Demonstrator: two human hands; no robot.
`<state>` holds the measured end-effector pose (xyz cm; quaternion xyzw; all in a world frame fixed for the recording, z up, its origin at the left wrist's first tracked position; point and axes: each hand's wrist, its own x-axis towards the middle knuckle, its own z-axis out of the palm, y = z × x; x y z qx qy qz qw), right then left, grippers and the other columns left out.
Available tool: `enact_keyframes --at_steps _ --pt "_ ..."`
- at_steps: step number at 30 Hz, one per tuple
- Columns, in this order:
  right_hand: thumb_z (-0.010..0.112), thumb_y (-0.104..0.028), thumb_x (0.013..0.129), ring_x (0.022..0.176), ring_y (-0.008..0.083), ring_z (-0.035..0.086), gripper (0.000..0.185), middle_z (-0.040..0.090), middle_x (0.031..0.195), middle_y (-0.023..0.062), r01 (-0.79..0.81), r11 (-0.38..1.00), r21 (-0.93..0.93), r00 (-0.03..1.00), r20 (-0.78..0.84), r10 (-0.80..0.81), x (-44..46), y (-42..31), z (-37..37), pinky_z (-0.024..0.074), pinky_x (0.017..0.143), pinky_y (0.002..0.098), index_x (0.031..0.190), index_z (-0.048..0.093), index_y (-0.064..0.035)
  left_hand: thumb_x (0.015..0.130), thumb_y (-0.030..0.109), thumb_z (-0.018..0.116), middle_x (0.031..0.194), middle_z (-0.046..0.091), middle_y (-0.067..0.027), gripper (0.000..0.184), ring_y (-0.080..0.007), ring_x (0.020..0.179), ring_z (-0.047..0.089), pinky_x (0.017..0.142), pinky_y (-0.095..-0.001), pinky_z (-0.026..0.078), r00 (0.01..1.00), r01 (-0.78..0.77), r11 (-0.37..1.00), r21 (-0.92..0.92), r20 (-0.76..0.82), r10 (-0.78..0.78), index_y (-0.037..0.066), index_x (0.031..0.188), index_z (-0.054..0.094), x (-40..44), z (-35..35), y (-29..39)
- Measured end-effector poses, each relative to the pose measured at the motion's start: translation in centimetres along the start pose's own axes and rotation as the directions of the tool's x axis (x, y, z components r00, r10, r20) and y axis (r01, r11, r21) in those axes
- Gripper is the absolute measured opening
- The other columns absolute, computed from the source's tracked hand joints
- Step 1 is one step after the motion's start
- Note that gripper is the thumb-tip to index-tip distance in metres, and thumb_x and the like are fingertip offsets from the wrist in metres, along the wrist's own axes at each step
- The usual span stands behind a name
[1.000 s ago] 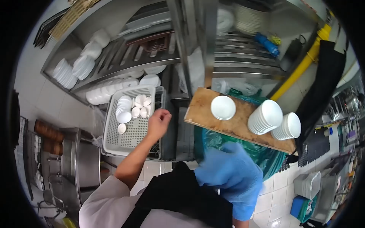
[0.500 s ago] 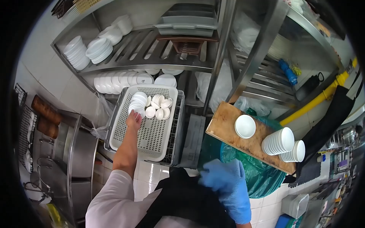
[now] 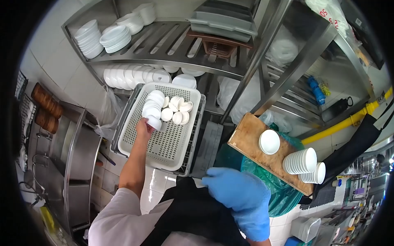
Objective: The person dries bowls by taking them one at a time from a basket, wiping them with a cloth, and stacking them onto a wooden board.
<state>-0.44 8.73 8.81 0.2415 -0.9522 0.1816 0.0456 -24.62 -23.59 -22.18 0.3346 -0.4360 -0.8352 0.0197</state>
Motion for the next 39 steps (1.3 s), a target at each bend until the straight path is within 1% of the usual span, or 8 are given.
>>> enact_keyframes --at_steps 7,17,20,25,28,34,38,39 --pt "0.068 -0.020 0.075 0.082 0.0217 0.063 0.023 0.063 0.094 0.0038 -0.054 0.995 0.090 0.992 -0.111 0.064 -0.2 0.5 0.6 0.0506 0.062 0.0310 0.096 0.063 -0.0117 0.094 0.016 0.043 0.117 0.064 -0.0153 0.032 -0.0267 0.106 0.064 0.094 -0.0425 0.051 0.933 0.165 0.953 -0.255 0.352 -0.068 -0.004 0.117 0.053 -10.7 0.9 1.7" --pt "0.066 -0.012 0.077 0.088 0.0282 0.063 0.033 0.060 0.101 0.0114 -0.033 0.972 0.234 0.871 -0.470 0.142 3.0 0.9 4.4 0.0514 0.072 0.0344 0.108 0.057 -0.0035 0.100 0.026 0.036 0.110 0.067 -0.0145 0.040 -0.0257 0.104 0.064 0.093 -0.0383 0.049 0.741 0.371 0.913 -0.170 0.647 -0.181 -0.004 0.114 0.059 -28.9 11.1 0.8" --pt "0.065 -0.010 0.077 0.089 0.0302 0.063 0.037 0.060 0.102 0.0137 0.005 0.966 0.258 0.899 -0.425 0.109 2.5 1.5 3.7 0.0517 0.075 0.0355 0.111 0.056 -0.0010 0.104 0.027 0.033 0.094 0.064 -0.0107 0.039 -0.0172 0.087 0.061 0.085 -0.0318 0.048 0.668 -0.450 0.891 0.059 0.684 0.292 -0.003 0.110 0.058 -33.3 11.7 0.7" --pt "0.070 -0.009 0.072 0.093 0.0354 0.062 0.045 0.058 0.104 0.0177 0.115 0.982 0.147 0.921 -0.385 -0.050 3.0 2.7 0.7 0.0507 0.079 0.0385 0.112 0.052 -0.0001 0.102 0.030 0.040 0.066 0.058 -0.0066 0.037 -0.0145 0.056 0.055 0.053 -0.0327 0.044 0.126 -0.913 0.407 -0.020 0.936 0.329 -0.004 0.100 0.055 -32.1 11.5 0.8" --pt "0.074 -0.010 0.068 0.095 0.0380 0.061 0.051 0.057 0.105 0.0189 0.088 0.968 0.234 0.933 -0.360 0.002 2.9 3.0 0.1 0.0497 0.081 0.0401 0.112 0.050 -0.0011 0.100 0.027 0.046 0.067 0.057 -0.0121 0.034 -0.0260 0.057 0.057 0.054 -0.0369 0.045 0.012 -0.905 0.413 -0.098 0.967 0.256 -0.004 0.089 0.055 -32.2 12.0 1.5" --pt "0.076 -0.011 0.063 0.096 0.0405 0.061 0.062 0.057 0.107 0.0196 -0.024 0.871 0.490 0.890 -0.386 0.242 2.8 3.6 2.6 0.0499 0.079 0.0418 0.115 0.044 -0.0013 0.103 0.029 0.040 0.080 0.060 -0.0045 0.036 -0.0119 0.075 0.058 0.065 -0.0290 0.045 0.553 -0.357 0.934 -0.003 0.805 0.215 0.000 0.092 0.057 -32.1 12.6 0.6" --pt "0.076 -0.010 0.063 0.091 0.0390 0.063 0.061 0.057 0.104 0.0202 -0.204 0.905 0.374 0.876 -0.343 0.339 2.0 3.2 2.7 0.0497 0.069 0.0429 0.114 0.044 0.0013 0.104 0.030 0.032 0.094 0.065 -0.0085 0.041 -0.0138 0.086 0.062 0.075 -0.0274 0.049 0.621 -0.031 0.996 -0.088 0.779 0.088 -0.001 0.103 0.058 -28.6 13.0 -1.7" --pt "0.076 -0.010 0.064 0.090 0.0384 0.064 0.060 0.056 0.103 0.0204 -0.267 0.907 0.326 0.876 -0.310 0.369 1.7 3.1 2.4 0.0495 0.067 0.0432 0.113 0.044 0.0021 0.105 0.031 0.030 0.102 0.063 -0.0106 0.045 -0.0168 0.093 0.061 0.082 -0.0288 0.048 0.570 -0.525 0.847 0.086 0.775 0.274 -0.003 0.111 0.058 -28.7 13.3 -1.1"
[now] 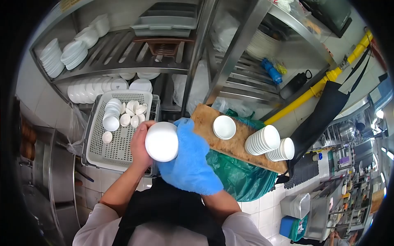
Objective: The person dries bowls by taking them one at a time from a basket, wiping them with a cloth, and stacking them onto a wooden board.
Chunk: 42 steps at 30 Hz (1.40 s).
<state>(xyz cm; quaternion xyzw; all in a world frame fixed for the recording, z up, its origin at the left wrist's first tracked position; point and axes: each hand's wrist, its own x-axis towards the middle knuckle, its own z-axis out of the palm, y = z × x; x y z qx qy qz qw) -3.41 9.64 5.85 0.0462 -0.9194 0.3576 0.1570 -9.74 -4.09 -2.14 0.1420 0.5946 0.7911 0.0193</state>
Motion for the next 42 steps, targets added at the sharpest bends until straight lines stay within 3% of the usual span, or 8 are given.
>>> enact_keyframes --at_steps 4,7,12,16,21,27,32,42 --pt "0.075 -0.010 0.063 0.085 0.0381 0.064 0.056 0.055 0.099 0.0211 -0.102 0.970 -0.220 0.993 0.034 0.112 -0.7 0.7 -0.4 0.0474 0.057 0.0431 0.110 0.047 0.0050 0.102 0.042 0.035 0.130 0.052 -0.0204 0.057 -0.0353 0.116 0.053 0.100 -0.0430 0.041 0.801 -0.596 0.637 0.489 0.314 0.509 -0.005 0.130 0.051 -0.2 -0.8 0.3" --pt "0.074 -0.010 0.062 0.082 0.0396 0.063 0.053 0.053 0.096 0.0218 -0.118 0.938 -0.325 0.989 0.042 0.139 -0.9 1.8 0.5 0.0447 0.050 0.0422 0.106 0.052 0.0069 0.096 0.034 0.048 0.135 0.046 -0.0240 0.052 -0.0409 0.123 0.046 0.105 -0.0466 0.037 0.654 -0.756 0.388 0.528 0.577 0.489 -0.004 0.132 0.050 -0.6 0.4 1.6" --pt "0.070 -0.007 0.062 0.077 0.0392 0.060 0.040 0.054 0.090 0.0232 0.042 0.268 -0.963 0.969 -0.027 -0.247 -2.2 0.3 3.0 0.0467 0.060 0.0456 0.097 0.058 0.0081 0.101 0.038 0.035 0.132 0.048 -0.0226 0.050 -0.0334 0.121 0.048 0.104 -0.0407 0.036 0.940 -0.302 0.927 0.220 0.231 0.251 -0.002 0.128 0.049 -1.2 1.2 -0.5" --pt "0.066 -0.005 0.066 0.082 0.0370 0.058 0.028 0.057 0.094 0.0204 0.201 0.878 -0.435 0.948 -0.139 -0.286 -2.1 0.2 1.3 0.0447 0.079 0.0464 0.089 0.059 0.0099 0.099 0.058 0.031 0.128 0.057 -0.0160 0.069 -0.0270 0.115 0.057 0.102 -0.0415 0.042 0.907 0.344 0.935 -0.090 0.291 -0.306 0.001 0.133 0.048 -0.2 1.2 -1.1" --pt "0.066 -0.004 0.067 0.088 0.0385 0.056 0.030 0.058 0.099 0.0217 0.332 0.919 -0.212 0.939 0.168 -0.300 -2.0 -0.1 -2.4 0.0374 0.098 0.0512 0.092 0.058 0.0110 0.090 0.076 0.030 0.136 0.055 -0.0126 0.085 -0.0285 0.122 0.056 0.100 -0.0471 0.045 0.441 0.885 0.449 -0.125 0.535 -0.721 0.011 0.141 0.046 1.0 1.0 -0.5" --pt "0.076 -0.015 0.064 0.104 0.0333 0.063 0.063 0.057 0.120 0.0233 0.010 0.831 -0.557 0.988 -0.122 -0.094 -7.6 3.1 -5.8 0.0538 0.083 0.0385 0.118 0.053 0.0083 0.084 0.084 0.019 0.133 0.055 -0.0220 0.105 -0.0350 0.113 0.062 0.078 -0.0490 0.058 0.124 0.915 0.379 0.137 0.799 -0.588 -0.002 0.140 0.041 0.0 0.6 -2.9" --pt "0.083 -0.024 0.064 0.088 0.0273 0.068 0.078 0.061 0.114 0.0185 -0.339 0.702 -0.627 0.928 -0.346 0.139 -12.4 3.0 -14.4 0.0552 0.070 0.0333 0.127 0.048 0.0058 0.101 0.056 0.026 0.132 0.054 -0.0229 0.073 -0.0363 0.113 0.061 0.074 -0.0439 0.060 0.258 0.803 0.552 0.223 0.705 -0.661 -0.005 0.138 0.042 -1.7 2.0 -1.7" --pt "0.065 -0.013 0.082 0.088 0.0333 0.065 0.025 0.058 0.096 0.0153 -0.563 0.362 -0.743 0.796 -0.606 -0.004 -12.9 15.1 -24.1 0.0544 0.072 0.0369 0.102 0.053 -0.0020 0.101 0.030 0.049 0.124 0.059 -0.0164 0.043 -0.0259 0.100 0.067 0.074 -0.0388 0.060 0.344 0.778 0.582 0.237 0.614 -0.710 -0.001 0.131 0.051 -2.8 3.7 -2.7"
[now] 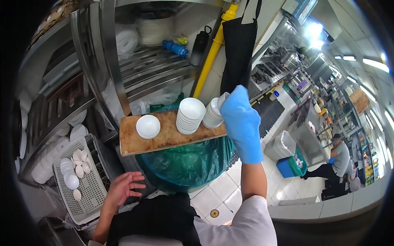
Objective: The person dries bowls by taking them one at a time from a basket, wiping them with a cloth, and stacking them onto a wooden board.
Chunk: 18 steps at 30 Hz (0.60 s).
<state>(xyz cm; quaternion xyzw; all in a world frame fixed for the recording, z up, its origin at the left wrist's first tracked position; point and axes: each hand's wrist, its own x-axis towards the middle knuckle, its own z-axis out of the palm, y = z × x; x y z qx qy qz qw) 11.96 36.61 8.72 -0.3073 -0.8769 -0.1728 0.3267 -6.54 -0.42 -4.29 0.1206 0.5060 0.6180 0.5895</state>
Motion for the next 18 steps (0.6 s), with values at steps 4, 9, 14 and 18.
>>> enact_keyframes --at_steps 4,9,14,18 --pt "0.062 -0.004 0.081 0.094 0.0300 0.062 0.017 0.058 0.094 0.0121 0.161 0.972 0.172 0.987 -0.046 -0.155 0.3 0.6 2.6 0.0534 0.078 0.0328 0.098 0.058 -0.0030 0.101 0.029 0.051 0.124 0.059 -0.0154 0.042 -0.0245 0.101 0.066 0.075 -0.0374 0.059 0.999 0.018 0.997 0.070 -0.052 -0.015 -0.001 0.130 0.052 0.4 0.6 -0.3" --pt "0.059 -0.003 0.083 0.099 0.0272 0.059 0.024 0.060 0.101 0.0119 0.438 0.899 -0.011 0.899 0.024 -0.437 0.2 2.6 4.5 0.0494 0.087 0.0310 0.108 0.059 -0.0012 0.101 0.031 0.051 0.126 0.057 -0.0147 0.044 -0.0236 0.103 0.065 0.075 -0.0358 0.059 1.000 0.006 0.977 0.213 -0.027 0.000 0.001 0.133 0.050 2.3 2.1 0.7" --pt "0.055 -0.013 0.089 0.084 0.0251 0.057 0.020 0.060 0.092 0.0119 0.205 0.950 0.235 0.976 0.017 -0.215 0.4 4.0 2.5 0.0481 0.074 0.0310 0.105 0.057 -0.0018 0.101 0.033 0.051 0.130 0.056 -0.0111 0.049 -0.0231 0.109 0.062 0.078 -0.0369 0.058 0.997 -0.071 0.937 0.341 0.041 0.060 0.002 0.139 0.045 7.2 6.7 3.7" --pt "0.051 -0.022 0.093 0.072 0.0234 0.055 0.022 0.059 0.085 0.0118 -0.173 0.712 0.680 0.971 -0.004 0.240 0.6 5.2 -0.6 0.0471 0.064 0.0309 0.102 0.056 -0.0023 0.091 0.052 0.060 0.149 0.036 -0.0175 0.087 -0.0347 0.125 0.050 0.084 -0.0425 0.056 0.979 -0.158 0.901 0.403 -0.057 0.197 0.004 0.151 0.021 15.1 11.2 5.9"
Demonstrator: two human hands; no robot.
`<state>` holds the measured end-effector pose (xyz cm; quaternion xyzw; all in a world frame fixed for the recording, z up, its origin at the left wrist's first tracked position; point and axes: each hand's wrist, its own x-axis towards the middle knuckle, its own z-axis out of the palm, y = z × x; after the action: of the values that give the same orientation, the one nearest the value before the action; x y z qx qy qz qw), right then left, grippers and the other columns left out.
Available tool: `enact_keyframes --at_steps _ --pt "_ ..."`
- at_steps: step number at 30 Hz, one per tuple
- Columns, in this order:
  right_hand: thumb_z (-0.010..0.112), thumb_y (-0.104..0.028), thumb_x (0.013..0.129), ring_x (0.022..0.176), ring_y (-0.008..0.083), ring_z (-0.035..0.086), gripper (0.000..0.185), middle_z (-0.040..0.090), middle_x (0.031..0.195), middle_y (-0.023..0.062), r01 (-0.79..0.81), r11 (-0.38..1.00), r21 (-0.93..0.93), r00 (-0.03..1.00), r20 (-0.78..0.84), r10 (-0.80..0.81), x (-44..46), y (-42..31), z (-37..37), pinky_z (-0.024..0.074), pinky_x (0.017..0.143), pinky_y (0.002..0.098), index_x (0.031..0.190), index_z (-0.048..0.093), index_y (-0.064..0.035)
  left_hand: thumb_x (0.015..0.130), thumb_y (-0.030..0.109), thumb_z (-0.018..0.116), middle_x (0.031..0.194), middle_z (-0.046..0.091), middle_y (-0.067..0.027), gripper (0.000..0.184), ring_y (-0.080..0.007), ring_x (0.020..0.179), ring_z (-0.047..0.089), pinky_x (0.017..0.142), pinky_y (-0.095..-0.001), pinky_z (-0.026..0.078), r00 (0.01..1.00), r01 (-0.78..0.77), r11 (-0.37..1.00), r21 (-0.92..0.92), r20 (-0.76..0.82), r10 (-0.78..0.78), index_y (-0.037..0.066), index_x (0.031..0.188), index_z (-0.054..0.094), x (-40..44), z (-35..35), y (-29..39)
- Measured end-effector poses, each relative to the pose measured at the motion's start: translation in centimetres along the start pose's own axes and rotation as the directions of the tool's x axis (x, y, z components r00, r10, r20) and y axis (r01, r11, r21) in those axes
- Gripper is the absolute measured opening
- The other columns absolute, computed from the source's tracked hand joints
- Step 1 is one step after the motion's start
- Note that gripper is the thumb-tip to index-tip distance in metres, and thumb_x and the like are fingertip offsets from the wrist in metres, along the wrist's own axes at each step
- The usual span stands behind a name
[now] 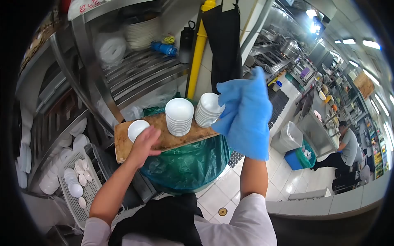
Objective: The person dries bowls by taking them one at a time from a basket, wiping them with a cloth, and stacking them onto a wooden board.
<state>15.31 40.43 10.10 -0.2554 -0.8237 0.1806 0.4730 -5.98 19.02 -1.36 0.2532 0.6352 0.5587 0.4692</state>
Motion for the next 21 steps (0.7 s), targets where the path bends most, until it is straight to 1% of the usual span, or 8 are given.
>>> enact_keyframes --at_steps 2,5,6,9,12,15,19,21 --pt "0.050 -0.026 0.095 0.066 0.0225 0.054 0.025 0.059 0.082 0.0118 -0.153 0.933 0.326 0.974 -0.109 0.197 -0.3 -0.5 -1.7 0.0466 0.059 0.0309 0.101 0.055 -0.0025 0.086 0.060 0.061 0.153 0.027 -0.0198 0.103 -0.0398 0.130 0.043 0.088 -0.0478 0.054 0.995 0.070 0.997 -0.034 -0.062 -0.073 0.005 0.154 0.008 3.4 2.4 2.2" --pt "0.047 -0.032 0.098 0.057 0.0213 0.053 0.030 0.059 0.077 0.0118 -0.231 0.731 0.642 0.899 -0.146 0.413 -1.7 -0.9 -3.8 0.0459 0.051 0.0308 0.099 0.054 -0.0029 0.084 0.064 0.061 0.152 0.029 -0.0199 0.104 -0.0402 0.130 0.043 0.090 -0.0521 0.052 0.983 0.182 0.975 -0.131 -0.010 -0.184 0.005 0.153 0.011 8.1 4.2 2.0" --pt "0.046 -0.034 0.099 0.054 0.0208 0.052 0.032 0.059 0.075 0.0118 -0.241 0.680 0.693 0.876 -0.145 0.459 -2.4 -1.0 -4.3 0.0456 0.048 0.0308 0.098 0.053 -0.0030 0.088 0.049 0.062 0.149 0.033 -0.0197 0.086 -0.0412 0.128 0.045 0.092 -0.0563 0.051 0.982 0.185 0.969 -0.161 0.050 -0.180 0.004 0.149 0.021 9.3 4.4 1.7" --pt "0.043 -0.041 0.102 0.045 0.0196 0.051 0.039 0.058 0.070 0.0117 -0.266 0.600 0.754 0.822 -0.148 0.550 -4.5 -0.7 -4.7 0.0449 0.040 0.0307 0.097 0.052 -0.0034 0.085 0.023 0.059 0.141 0.039 -0.0238 0.070 -0.0420 0.122 0.050 0.081 -0.0581 0.056 0.991 0.132 0.973 -0.189 0.009 -0.133 0.004 0.144 0.026 11.1 4.7 0.1" --pt "0.041 -0.038 0.103 0.047 0.0183 0.050 0.035 0.057 0.068 0.0114 -0.280 0.576 0.768 0.772 -0.177 0.610 -6.3 -0.2 -4.9 0.0438 0.042 0.0286 0.100 0.047 -0.0039 0.079 0.008 0.049 0.138 0.042 -0.0264 0.066 -0.0430 0.120 0.052 0.076 -0.0578 0.059 0.977 0.210 0.931 -0.298 0.045 -0.206 -0.001 0.141 0.029 12.7 3.9 0.2" --pt "0.038 -0.036 0.104 0.049 0.0169 0.050 0.032 0.056 0.066 0.0110 -0.294 0.543 0.786 0.738 -0.175 0.652 -7.4 -0.1 -4.5 0.0428 0.044 0.0264 0.104 0.042 -0.0044 0.078 0.008 0.047 0.137 0.041 -0.0278 0.063 -0.0449 0.118 0.052 0.076 -0.0584 0.059 0.983 0.178 0.953 -0.247 -0.003 -0.184 -0.004 0.138 0.033 13.3 4.8 0.8" --pt "0.032 -0.038 0.105 0.053 0.0184 0.053 0.040 0.060 0.073 0.0154 -0.296 0.549 0.782 0.750 -0.165 0.641 -8.5 -1.8 -2.8 0.0472 0.052 0.0283 0.117 0.039 -0.0009 0.081 0.012 0.050 0.138 0.040 -0.0268 0.059 -0.0465 0.122 0.048 0.078 -0.0599 0.058 0.980 0.186 0.951 -0.245 -0.026 -0.199 -0.003 0.137 0.038 14.4 5.1 0.7" --pt "0.028 -0.040 0.105 0.056 0.0192 0.054 0.045 0.063 0.076 0.0178 -0.321 0.517 0.793 0.750 -0.120 0.650 -8.9 -2.8 -2.1 0.0489 0.057 0.0292 0.122 0.036 0.0012 0.084 0.019 0.052 0.141 0.039 -0.0236 0.058 -0.0442 0.125 0.045 0.080 -0.0602 0.056 0.974 0.206 0.946 -0.252 -0.035 -0.222 0.000 0.137 0.039 14.2 5.1 0.9"
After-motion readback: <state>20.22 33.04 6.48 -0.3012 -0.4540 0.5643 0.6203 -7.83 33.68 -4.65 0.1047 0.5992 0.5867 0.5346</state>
